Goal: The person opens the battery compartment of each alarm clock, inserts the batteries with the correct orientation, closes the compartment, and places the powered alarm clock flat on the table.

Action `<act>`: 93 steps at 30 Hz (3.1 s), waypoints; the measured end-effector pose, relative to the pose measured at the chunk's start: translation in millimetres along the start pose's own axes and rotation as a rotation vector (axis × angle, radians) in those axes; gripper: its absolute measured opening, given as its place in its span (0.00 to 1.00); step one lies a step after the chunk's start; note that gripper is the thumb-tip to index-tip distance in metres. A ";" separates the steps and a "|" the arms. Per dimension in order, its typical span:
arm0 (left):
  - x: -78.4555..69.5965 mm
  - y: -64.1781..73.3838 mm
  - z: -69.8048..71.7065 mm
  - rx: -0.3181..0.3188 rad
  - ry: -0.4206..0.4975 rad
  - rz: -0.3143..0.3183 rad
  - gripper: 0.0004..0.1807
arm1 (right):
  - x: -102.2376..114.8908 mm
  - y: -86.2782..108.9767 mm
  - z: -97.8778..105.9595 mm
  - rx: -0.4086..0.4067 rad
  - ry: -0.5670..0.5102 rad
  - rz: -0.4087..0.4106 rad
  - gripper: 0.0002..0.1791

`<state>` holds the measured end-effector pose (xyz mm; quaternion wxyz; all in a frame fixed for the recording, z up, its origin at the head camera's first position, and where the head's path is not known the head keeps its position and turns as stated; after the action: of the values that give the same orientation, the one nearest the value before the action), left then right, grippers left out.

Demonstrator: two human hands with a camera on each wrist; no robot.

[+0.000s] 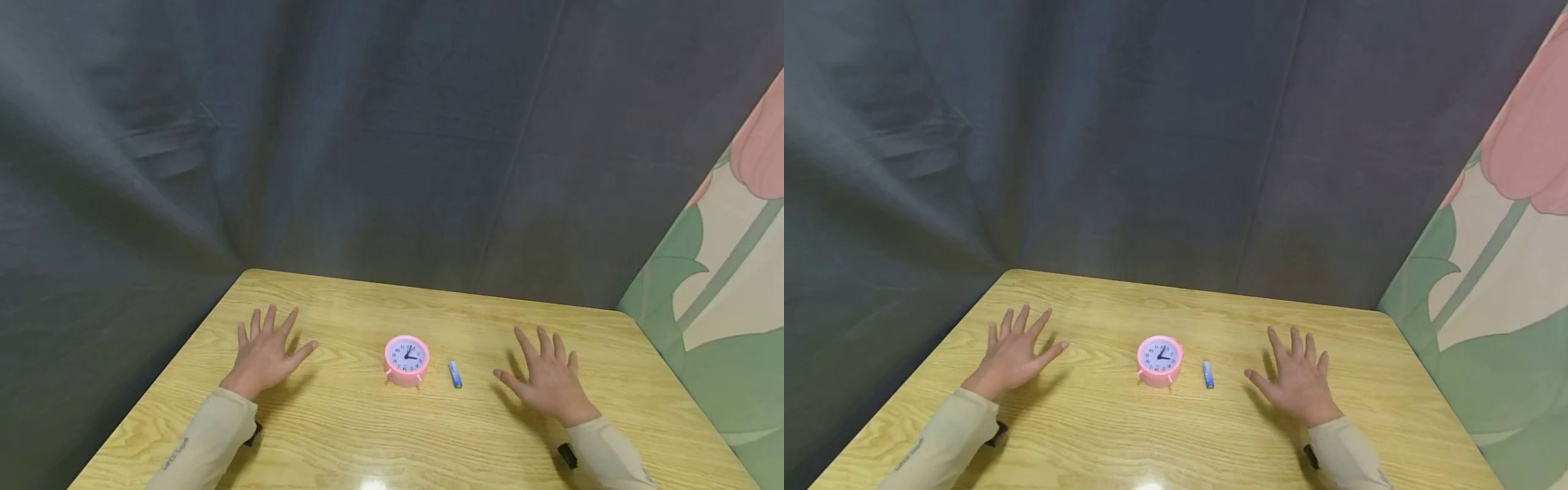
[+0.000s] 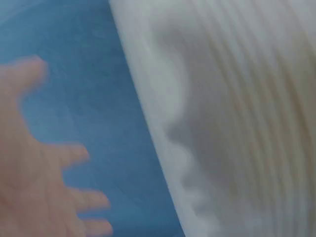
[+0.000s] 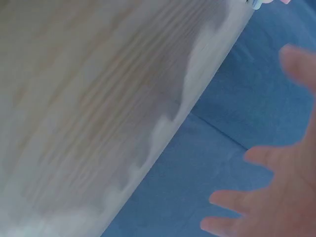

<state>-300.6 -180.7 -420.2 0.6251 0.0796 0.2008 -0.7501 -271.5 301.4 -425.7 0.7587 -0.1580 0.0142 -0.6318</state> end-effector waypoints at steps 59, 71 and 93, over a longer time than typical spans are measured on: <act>-124.2 -22.5 -88.7 0.253 0.863 0.152 0.14 | 157.1 -30.3 -23.9 0.081 -0.403 0.038 0.36; -121.0 -16.7 -97.2 0.300 0.980 0.215 0.17 | 159.6 -31.4 -26.9 0.130 -0.612 0.064 0.36; -160.8 -7.2 -39.0 -0.078 0.394 -0.096 0.27 | 175.5 -36.2 -31.5 0.047 -0.680 0.264 0.32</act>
<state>-279.6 -18.4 -394.6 0.5399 0.1908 0.3516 -0.7406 -277.6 119.9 -415.1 0.7984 -0.3383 -0.2330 -0.4401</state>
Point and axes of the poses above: each hand's wrist, its own y-axis away from the middle knuckle, its own z-axis out of the back of the hand, x = y × z, the point moved 6 cm from there along -y, towards the middle knuckle, and after that the axes turned 2 degrees about y, right-handed, at the moved point
